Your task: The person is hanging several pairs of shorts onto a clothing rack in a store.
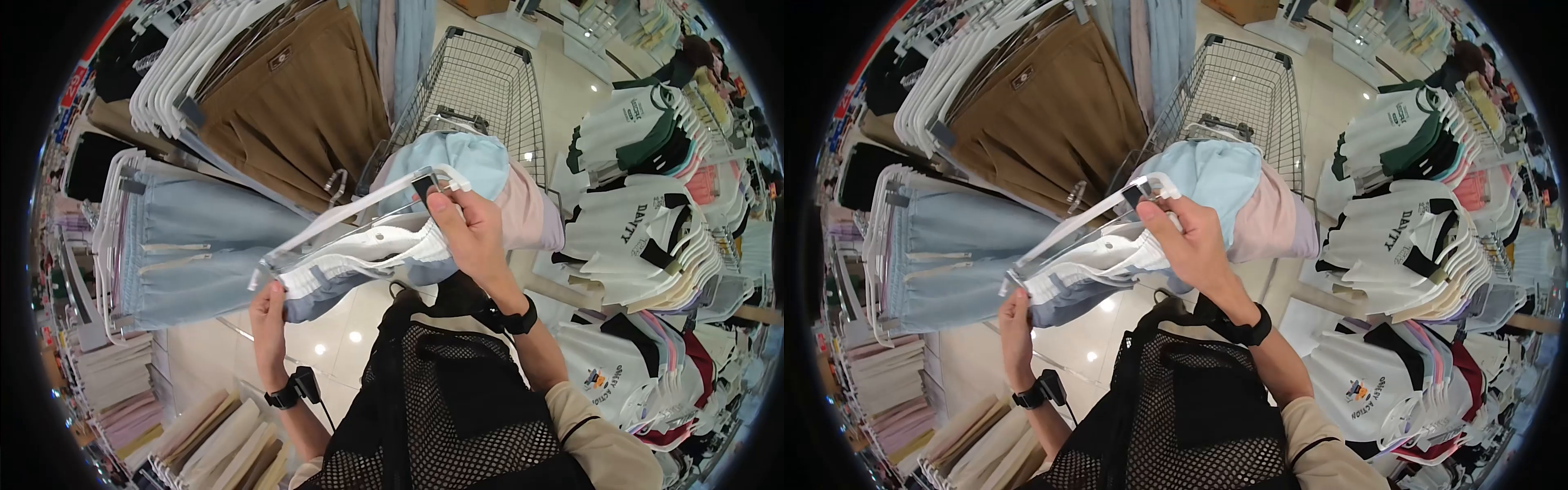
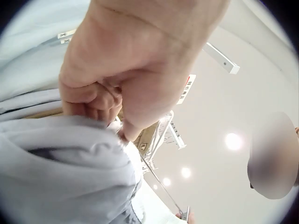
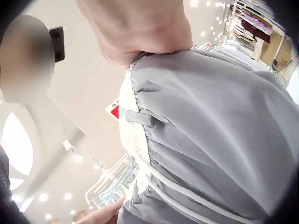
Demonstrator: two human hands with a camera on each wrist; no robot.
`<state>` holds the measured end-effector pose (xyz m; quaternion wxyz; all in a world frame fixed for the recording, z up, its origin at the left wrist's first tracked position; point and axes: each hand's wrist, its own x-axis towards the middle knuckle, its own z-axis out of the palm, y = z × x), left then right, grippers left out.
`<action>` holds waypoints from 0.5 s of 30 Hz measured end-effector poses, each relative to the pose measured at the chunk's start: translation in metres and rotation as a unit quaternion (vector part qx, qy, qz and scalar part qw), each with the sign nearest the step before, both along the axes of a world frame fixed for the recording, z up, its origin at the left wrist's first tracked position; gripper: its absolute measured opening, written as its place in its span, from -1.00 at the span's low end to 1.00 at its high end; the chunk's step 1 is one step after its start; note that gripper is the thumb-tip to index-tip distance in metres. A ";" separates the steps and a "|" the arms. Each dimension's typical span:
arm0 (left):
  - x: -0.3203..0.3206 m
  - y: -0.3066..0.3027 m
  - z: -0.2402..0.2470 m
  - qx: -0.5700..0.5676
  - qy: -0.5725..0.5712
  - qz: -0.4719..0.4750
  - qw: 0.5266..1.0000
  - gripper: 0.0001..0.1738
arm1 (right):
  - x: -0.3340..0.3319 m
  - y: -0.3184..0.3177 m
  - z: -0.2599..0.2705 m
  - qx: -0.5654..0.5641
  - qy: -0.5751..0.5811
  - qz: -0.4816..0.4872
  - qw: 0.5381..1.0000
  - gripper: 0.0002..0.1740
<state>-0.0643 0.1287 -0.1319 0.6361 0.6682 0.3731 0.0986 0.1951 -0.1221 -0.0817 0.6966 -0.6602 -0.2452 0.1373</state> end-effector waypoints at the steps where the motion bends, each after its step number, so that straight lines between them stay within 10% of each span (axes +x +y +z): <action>1: -0.001 -0.003 0.004 -0.010 0.050 -0.031 0.998 -0.60 | -0.001 0.003 0.007 -0.023 -0.051 0.013 0.998 -0.67; 3: -0.002 -0.011 0.009 -0.067 0.126 -0.085 0.986 -0.56 | -0.004 0.008 0.029 -0.070 -0.155 0.037 0.985 -0.69; 7: 0.010 -0.017 0.073 0.177 0.216 -0.179 0.943 -0.57 | -0.017 0.024 0.044 -0.122 -0.330 0.152 0.924 -0.59; 11: 0.051 -0.022 0.102 0.208 -0.225 -0.128 0.943 0.13 | -0.031 0.036 0.057 -0.105 -0.364 0.246 0.892 -0.55; 15: 0.093 -0.023 0.098 -0.005 -0.278 -0.264 0.924 0.39 | -0.033 0.044 0.056 -0.083 -0.363 0.305 0.876 -0.56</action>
